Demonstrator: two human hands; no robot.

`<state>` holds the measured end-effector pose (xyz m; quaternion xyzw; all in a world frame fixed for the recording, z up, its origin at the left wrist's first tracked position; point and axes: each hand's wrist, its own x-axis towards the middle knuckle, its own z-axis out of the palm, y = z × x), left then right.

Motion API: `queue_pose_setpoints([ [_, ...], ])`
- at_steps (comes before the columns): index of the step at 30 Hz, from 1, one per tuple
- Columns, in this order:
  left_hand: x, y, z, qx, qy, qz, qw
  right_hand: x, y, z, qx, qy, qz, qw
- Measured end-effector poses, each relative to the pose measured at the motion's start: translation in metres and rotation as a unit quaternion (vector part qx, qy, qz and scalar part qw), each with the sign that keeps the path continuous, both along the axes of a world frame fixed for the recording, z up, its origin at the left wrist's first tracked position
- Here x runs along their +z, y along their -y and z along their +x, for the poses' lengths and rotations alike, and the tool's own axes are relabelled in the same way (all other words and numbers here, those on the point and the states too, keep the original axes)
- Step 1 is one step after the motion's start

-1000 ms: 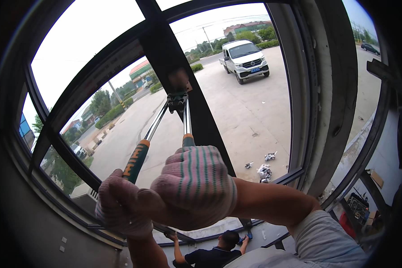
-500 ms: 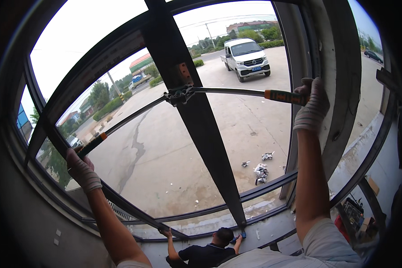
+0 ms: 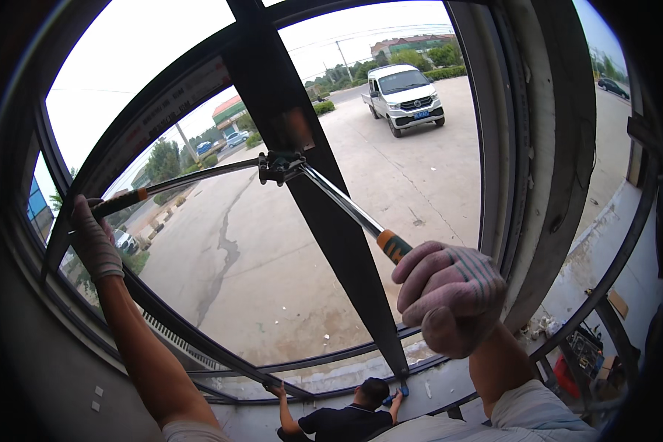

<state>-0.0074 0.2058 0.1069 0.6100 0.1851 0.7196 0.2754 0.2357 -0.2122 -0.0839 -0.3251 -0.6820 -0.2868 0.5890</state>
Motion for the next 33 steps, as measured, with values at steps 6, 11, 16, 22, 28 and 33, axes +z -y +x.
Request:
queue_pose_setpoints([
  [6, 0.015, 0.023, 0.012, 0.071, 0.019, 0.053, 0.996, 0.0, -0.015, -0.024, 0.024, -0.005, -0.015, 1.0],
  [11, -0.014, 0.087, -0.007, 0.311, -0.076, 0.211, 0.923, 0.01, -0.037, -0.056, 0.026, 0.016, 0.008, 1.0],
  [16, -0.053, 0.12, 0.029, 0.274, -0.002, 0.15, 0.95, 0.014, -0.059, -0.064, -0.006, 0.011, 0.032, 0.999],
  [22, 0.01, 0.097, -0.033, 0.312, -0.134, 0.27, 0.901, 0.012, -0.055, -0.068, 0.058, 0.039, 0.059, 0.996],
  [28, -0.036, 0.209, 0.022, 0.344, -0.096, 0.38, 0.853, 0.047, -0.1, -0.11, 0.007, 0.044, 0.119, 0.992],
  [33, -0.046, 0.15, 0.01, 0.343, -0.072, 0.35, 0.869, -0.004, -0.094, -0.098, -0.059, 0.143, -0.001, 0.988],
])
